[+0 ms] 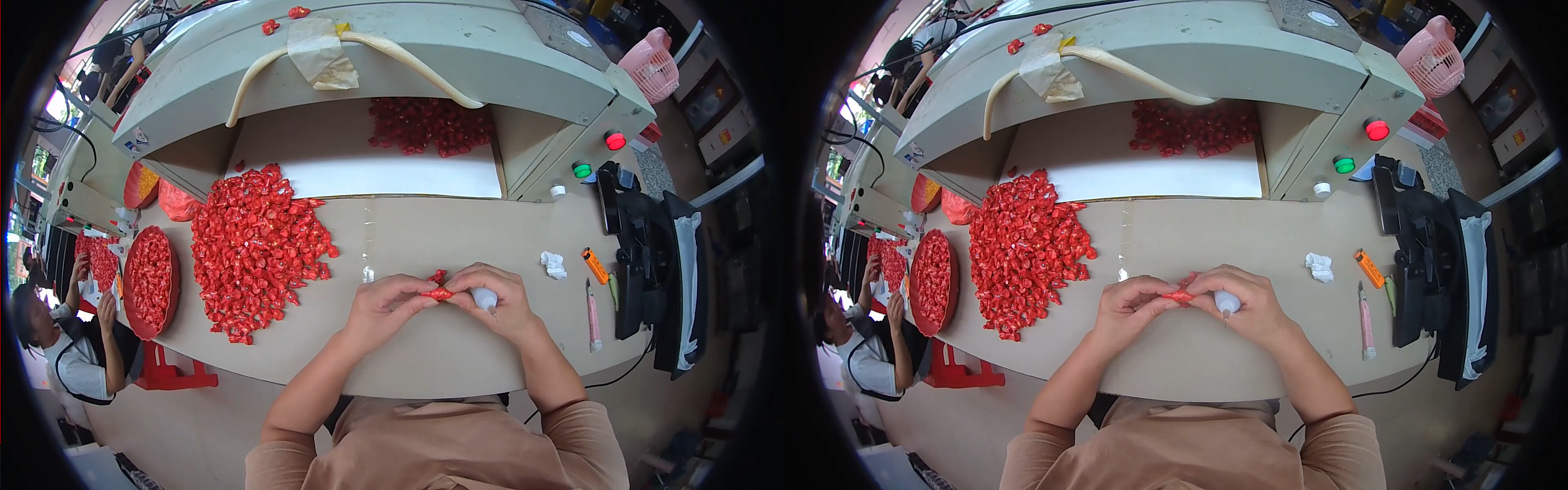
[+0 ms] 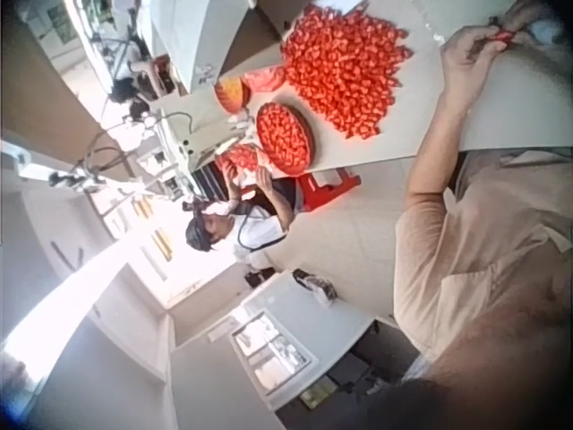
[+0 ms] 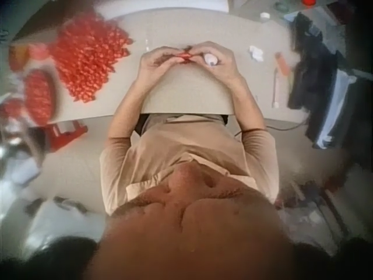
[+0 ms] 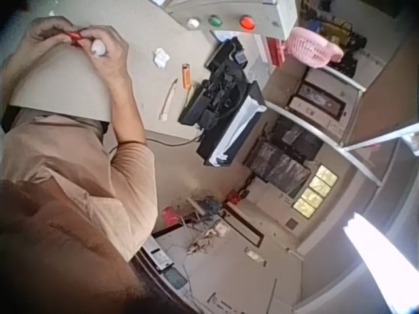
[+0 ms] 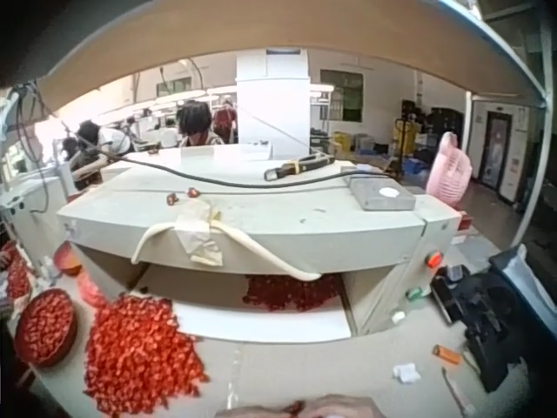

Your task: The person assembles small red toy components by hand, joining them together with glue from a glue bottle.

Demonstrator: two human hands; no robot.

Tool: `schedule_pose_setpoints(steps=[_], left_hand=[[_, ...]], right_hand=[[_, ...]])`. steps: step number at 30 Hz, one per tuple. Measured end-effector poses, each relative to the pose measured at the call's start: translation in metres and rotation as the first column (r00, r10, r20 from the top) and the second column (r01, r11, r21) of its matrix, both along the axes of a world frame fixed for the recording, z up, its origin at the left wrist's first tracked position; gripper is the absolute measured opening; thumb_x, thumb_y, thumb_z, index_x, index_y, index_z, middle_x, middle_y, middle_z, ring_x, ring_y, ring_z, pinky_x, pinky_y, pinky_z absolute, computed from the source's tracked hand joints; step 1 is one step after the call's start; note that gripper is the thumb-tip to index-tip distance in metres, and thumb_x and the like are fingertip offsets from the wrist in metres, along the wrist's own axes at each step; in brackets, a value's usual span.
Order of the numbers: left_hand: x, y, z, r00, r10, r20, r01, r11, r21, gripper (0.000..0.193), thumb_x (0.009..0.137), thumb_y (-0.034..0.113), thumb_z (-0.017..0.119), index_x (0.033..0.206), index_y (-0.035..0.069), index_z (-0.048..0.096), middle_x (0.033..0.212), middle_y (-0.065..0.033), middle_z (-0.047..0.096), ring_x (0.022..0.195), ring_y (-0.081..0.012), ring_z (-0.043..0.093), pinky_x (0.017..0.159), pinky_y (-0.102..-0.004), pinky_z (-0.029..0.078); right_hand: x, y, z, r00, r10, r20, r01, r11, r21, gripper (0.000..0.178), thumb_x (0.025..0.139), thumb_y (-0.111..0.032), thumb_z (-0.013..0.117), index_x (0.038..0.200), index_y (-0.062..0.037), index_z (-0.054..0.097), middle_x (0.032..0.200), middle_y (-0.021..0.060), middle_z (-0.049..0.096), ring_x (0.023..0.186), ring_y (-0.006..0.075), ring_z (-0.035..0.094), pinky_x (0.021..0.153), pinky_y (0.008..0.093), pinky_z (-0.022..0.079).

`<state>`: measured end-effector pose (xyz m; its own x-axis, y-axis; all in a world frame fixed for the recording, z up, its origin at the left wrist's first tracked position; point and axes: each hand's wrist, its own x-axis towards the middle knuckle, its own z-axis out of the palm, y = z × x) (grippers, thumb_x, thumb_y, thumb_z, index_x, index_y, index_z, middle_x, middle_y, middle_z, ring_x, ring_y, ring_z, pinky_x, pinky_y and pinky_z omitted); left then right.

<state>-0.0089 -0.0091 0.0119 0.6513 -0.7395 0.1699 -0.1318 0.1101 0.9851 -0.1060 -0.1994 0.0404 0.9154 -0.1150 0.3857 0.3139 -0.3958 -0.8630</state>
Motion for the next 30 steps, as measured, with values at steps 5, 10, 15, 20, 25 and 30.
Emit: schedule_pose_setpoints(steps=[5,10,15,20,25,30], left_hand=[[0.004,0.000,0.009,0.992,-0.022,0.126,0.017,0.999,0.043,0.017,0.085,0.005,0.069,0.101,0.001,0.069,0.096,-0.0088,0.070,0.086,-0.0158,0.068,0.078,-0.0294,0.056],[0.000,0.000,0.002,0.992,-0.035,-0.119,0.031,0.999,-0.035,0.016,0.086,0.005,0.068,0.102,0.001,0.069,0.097,-0.0083,0.070,0.087,-0.0146,0.067,0.078,-0.0289,0.056],[-0.002,-0.004,-0.007,0.990,0.044,-0.135,-0.051,0.998,-0.047,0.017,0.088,0.003,0.065,0.105,0.000,0.067,0.102,-0.0088,0.069,0.090,-0.0156,0.067,0.080,-0.0289,0.057],[-0.003,-0.009,-0.005,0.995,0.055,-0.085,-0.063,0.995,-0.083,0.019,0.089,0.002,0.063,0.108,0.000,0.064,0.107,-0.0094,0.066,0.094,-0.0170,0.066,0.082,-0.0297,0.057],[-0.004,-0.010,-0.004,0.955,0.006,-0.298,-0.048,0.990,-0.136,0.024,0.090,0.001,0.062,0.114,-0.001,0.060,0.110,-0.0096,0.064,0.099,-0.0174,0.064,0.087,-0.0307,0.055],[-0.005,-0.012,0.001,0.930,0.052,-0.363,-0.061,0.998,-0.012,0.024,0.091,0.002,0.061,0.115,-0.002,0.059,0.108,-0.0096,0.065,0.099,-0.0157,0.064,0.087,-0.0287,0.054]], right_hand=[[0.000,-0.003,0.004,0.999,0.034,0.041,-0.032,0.997,-0.066,0.021,0.074,0.006,0.075,0.092,-0.0024,0.067,0.088,0.0088,0.069,0.083,0.0217,0.067,0.073,0.0315,0.054],[-0.002,0.001,0.002,0.994,0.021,-0.112,-0.004,0.988,0.151,0.021,0.075,0.006,0.074,0.093,-0.0014,0.067,0.091,0.0086,0.069,0.085,0.0189,0.066,0.076,0.0302,0.053],[0.000,0.004,0.000,0.965,0.000,-0.262,0.077,0.956,0.282,0.017,0.081,0.003,0.071,0.097,-0.0007,0.067,0.096,0.0071,0.068,0.088,0.0149,0.064,0.080,0.0276,0.051],[0.000,0.005,-0.002,0.889,0.054,-0.454,0.214,0.828,0.518,0.014,0.088,-0.003,0.067,0.100,0.0024,0.064,0.098,0.0076,0.067,0.090,0.0112,0.063,0.082,0.0243,0.051],[0.001,0.009,0.009,0.889,0.073,-0.452,0.226,0.788,0.573,0.013,0.087,-0.002,0.066,0.099,0.0029,0.064,0.096,0.0073,0.067,0.090,0.0106,0.063,0.082,0.0239,0.051],[0.003,0.009,0.007,0.891,0.038,-0.452,0.230,0.821,0.522,0.012,0.087,-0.002,0.067,0.098,0.0017,0.064,0.093,0.0049,0.066,0.085,0.0082,0.061,0.077,0.0221,0.050]])
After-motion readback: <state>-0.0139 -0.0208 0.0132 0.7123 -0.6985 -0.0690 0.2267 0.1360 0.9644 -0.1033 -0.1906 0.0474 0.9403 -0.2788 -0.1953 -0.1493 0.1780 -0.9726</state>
